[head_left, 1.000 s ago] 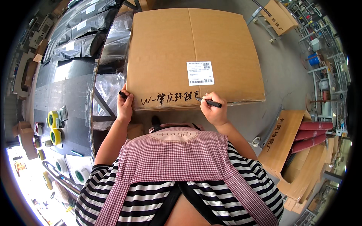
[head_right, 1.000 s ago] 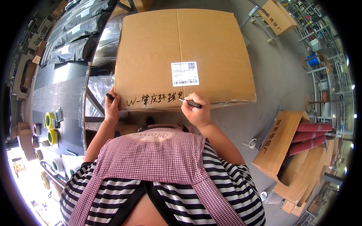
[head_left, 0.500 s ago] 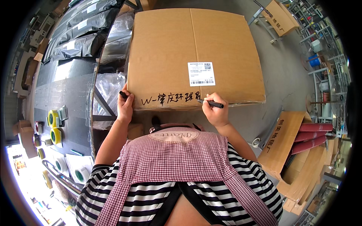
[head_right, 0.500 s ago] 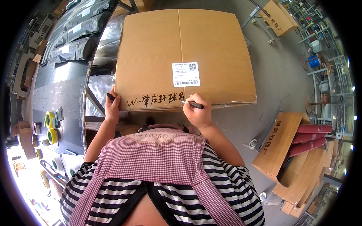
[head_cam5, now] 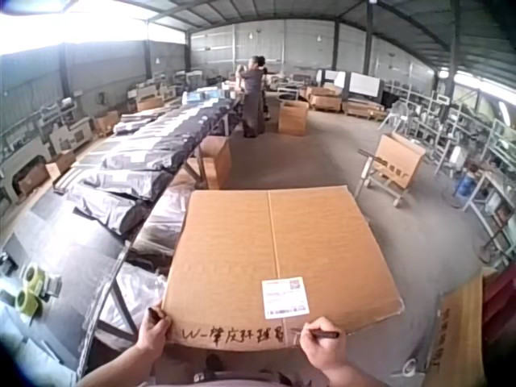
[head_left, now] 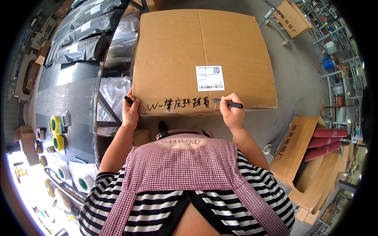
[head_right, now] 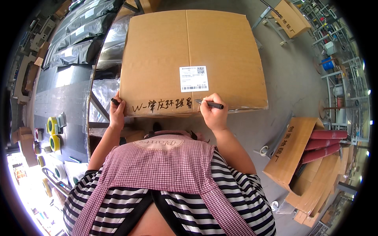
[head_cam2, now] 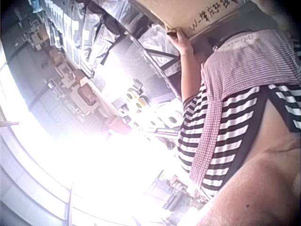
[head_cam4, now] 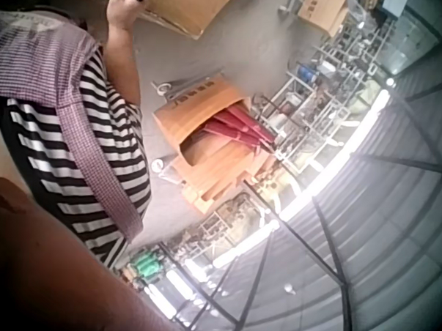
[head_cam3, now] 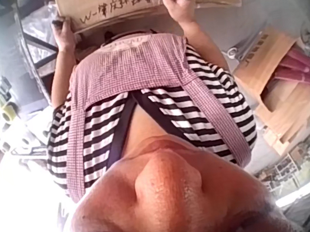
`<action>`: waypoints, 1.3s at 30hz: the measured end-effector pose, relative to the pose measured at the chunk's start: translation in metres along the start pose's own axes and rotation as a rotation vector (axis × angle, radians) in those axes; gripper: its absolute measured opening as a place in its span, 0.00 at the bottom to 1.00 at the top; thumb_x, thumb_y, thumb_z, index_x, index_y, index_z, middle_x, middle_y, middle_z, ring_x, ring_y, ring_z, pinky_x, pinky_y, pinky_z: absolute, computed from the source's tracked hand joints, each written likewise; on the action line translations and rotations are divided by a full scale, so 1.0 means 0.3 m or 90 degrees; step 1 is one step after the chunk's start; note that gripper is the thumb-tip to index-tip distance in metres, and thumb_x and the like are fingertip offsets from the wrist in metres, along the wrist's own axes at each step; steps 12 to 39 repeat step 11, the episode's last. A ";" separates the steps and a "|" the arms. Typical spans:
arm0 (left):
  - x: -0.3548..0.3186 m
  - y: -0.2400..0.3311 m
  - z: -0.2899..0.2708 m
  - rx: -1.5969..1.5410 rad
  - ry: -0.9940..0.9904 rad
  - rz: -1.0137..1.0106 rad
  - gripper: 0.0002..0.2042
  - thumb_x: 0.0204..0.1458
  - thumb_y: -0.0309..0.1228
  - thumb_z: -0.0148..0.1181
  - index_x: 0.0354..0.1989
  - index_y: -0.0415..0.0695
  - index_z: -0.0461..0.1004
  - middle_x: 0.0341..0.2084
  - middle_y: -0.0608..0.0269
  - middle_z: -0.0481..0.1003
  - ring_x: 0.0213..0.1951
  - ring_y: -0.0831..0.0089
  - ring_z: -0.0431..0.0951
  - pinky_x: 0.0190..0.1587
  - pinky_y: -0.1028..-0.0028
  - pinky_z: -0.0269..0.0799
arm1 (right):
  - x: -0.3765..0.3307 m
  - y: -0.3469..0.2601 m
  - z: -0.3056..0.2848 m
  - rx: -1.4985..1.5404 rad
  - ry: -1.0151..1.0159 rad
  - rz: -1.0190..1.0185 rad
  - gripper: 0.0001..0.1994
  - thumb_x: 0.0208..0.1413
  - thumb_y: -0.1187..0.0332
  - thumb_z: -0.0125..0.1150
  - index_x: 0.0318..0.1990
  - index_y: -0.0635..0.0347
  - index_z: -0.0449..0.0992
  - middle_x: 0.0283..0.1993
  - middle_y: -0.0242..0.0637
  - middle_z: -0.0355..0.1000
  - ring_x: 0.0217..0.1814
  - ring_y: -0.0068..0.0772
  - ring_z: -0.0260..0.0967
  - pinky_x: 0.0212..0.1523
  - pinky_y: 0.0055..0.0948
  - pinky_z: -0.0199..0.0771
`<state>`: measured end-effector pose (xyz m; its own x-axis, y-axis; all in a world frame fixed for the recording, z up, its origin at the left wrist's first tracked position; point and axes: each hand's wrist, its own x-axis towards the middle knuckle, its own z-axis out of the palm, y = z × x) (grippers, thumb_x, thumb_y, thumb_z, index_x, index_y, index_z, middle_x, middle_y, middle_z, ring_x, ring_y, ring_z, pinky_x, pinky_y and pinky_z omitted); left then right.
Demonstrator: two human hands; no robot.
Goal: The person assembles a cardboard box, seals the bottom and top with adhesive tape using a dispenser, applies a shipping label to the top, and writes on the side of the box with a marker.
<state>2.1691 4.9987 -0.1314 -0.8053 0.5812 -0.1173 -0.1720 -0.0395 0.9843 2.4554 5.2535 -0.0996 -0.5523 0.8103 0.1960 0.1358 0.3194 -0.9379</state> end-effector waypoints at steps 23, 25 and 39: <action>0.002 0.006 -0.008 -0.012 -0.015 0.010 0.09 0.58 0.16 0.48 0.36 0.48 0.62 0.67 0.63 0.60 0.36 0.87 0.66 0.35 0.87 0.60 | -0.010 0.011 0.021 -0.006 -0.022 -0.044 0.04 0.52 0.76 0.62 0.31 0.64 0.72 0.21 0.33 0.72 0.19 0.19 0.67 0.22 0.22 0.68; 0.002 0.006 -0.008 -0.012 -0.015 0.010 0.09 0.58 0.16 0.48 0.36 0.48 0.62 0.67 0.63 0.60 0.36 0.87 0.66 0.35 0.87 0.60 | -0.010 0.011 0.021 -0.006 -0.022 -0.044 0.04 0.52 0.76 0.62 0.31 0.64 0.72 0.21 0.33 0.72 0.19 0.19 0.67 0.22 0.22 0.68; 0.002 0.006 -0.008 -0.012 -0.015 0.010 0.09 0.58 0.16 0.48 0.36 0.48 0.62 0.67 0.63 0.60 0.36 0.87 0.66 0.35 0.87 0.60 | -0.010 0.011 0.021 -0.006 -0.022 -0.044 0.04 0.52 0.76 0.62 0.31 0.64 0.72 0.21 0.33 0.72 0.19 0.19 0.67 0.22 0.22 0.68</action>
